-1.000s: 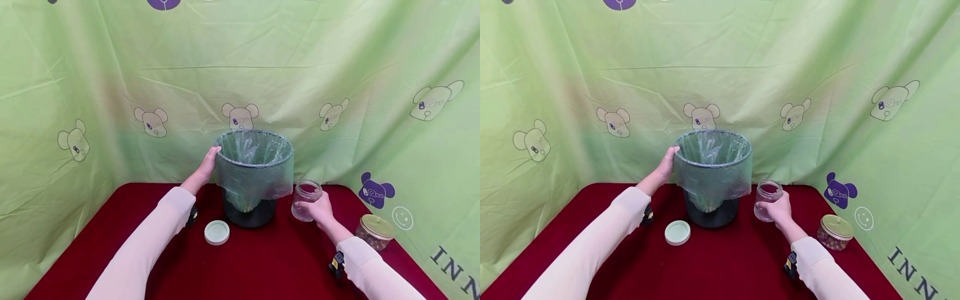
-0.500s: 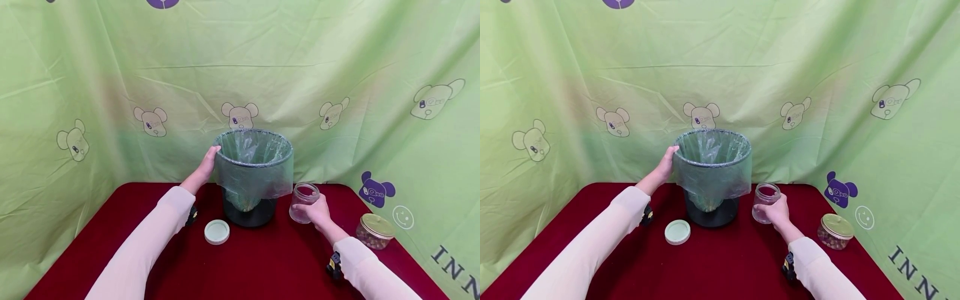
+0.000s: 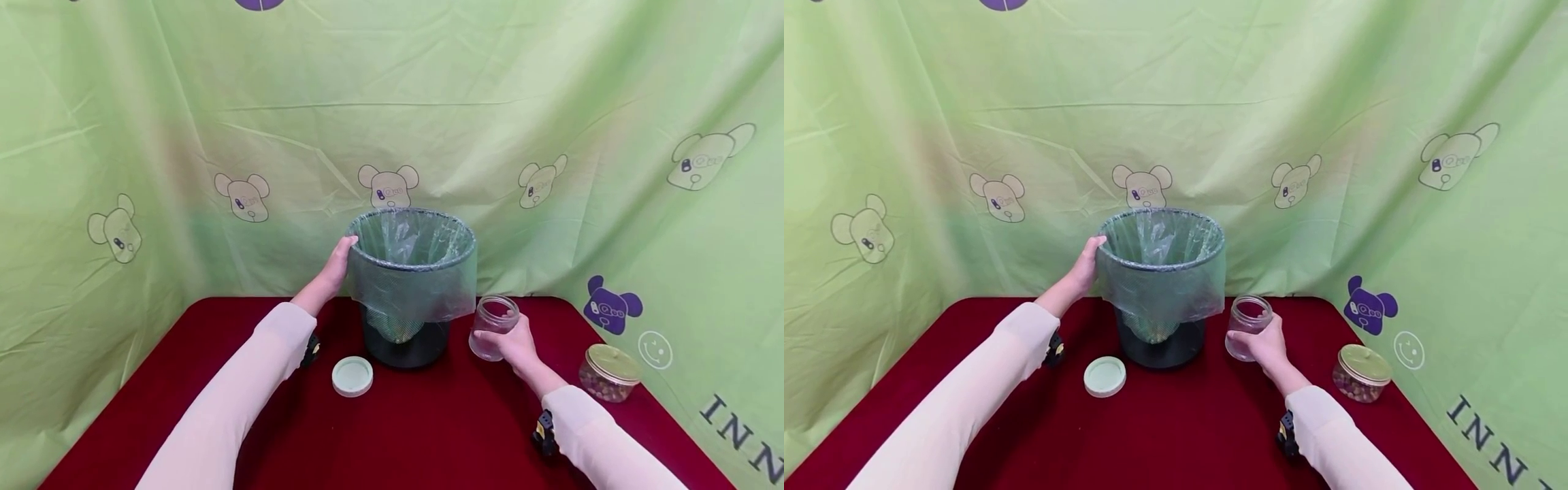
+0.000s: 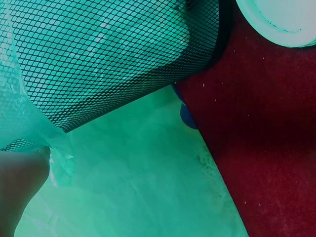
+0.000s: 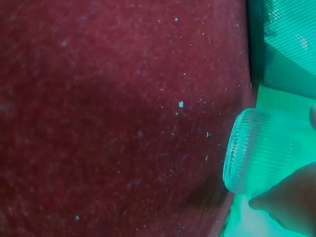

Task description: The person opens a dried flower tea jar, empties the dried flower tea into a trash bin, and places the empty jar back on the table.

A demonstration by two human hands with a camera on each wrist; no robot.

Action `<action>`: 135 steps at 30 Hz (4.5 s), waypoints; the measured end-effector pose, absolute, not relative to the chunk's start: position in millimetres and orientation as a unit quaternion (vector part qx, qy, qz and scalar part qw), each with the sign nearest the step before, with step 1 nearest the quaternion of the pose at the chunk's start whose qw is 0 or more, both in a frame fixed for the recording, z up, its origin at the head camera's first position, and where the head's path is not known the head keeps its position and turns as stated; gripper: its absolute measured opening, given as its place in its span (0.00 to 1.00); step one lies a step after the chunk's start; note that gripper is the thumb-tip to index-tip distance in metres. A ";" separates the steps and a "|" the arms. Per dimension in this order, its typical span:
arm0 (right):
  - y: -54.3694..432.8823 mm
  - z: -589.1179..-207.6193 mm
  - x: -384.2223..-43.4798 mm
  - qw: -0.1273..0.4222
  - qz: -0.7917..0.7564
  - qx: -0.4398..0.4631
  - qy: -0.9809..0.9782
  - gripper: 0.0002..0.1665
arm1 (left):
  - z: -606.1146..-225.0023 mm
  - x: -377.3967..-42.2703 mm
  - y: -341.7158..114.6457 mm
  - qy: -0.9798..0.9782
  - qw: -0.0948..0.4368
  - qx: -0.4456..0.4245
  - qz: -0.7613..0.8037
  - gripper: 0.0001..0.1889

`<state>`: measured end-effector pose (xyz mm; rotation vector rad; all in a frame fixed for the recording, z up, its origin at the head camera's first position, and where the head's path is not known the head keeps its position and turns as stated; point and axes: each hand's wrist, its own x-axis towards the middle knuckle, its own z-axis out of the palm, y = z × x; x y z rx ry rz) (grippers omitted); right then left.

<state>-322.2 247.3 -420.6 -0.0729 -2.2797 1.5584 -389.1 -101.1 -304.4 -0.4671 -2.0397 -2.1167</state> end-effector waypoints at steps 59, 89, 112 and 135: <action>351.7 -357.4 -256.7 0.254 0.430 -0.082 -0.863 0.64 | -303.7 -391.9 -103.6 -0.693 0.086 -0.148 -0.700 0.29; 398.6 -405.4 -229.6 0.168 0.413 -0.213 -0.870 0.68 | -301.7 -388.0 -102.4 -0.696 0.082 -0.137 -0.700 0.27; 404.3 -440.7 -233.9 0.177 0.509 -0.232 -0.810 0.40 | -300.8 -388.0 -100.9 -0.697 0.075 -0.141 -0.699 0.26; 399.3 -439.3 -235.5 0.160 0.461 -0.201 -0.849 0.43 | -303.6 -388.4 -104.5 -0.705 0.075 -0.136 -0.692 0.32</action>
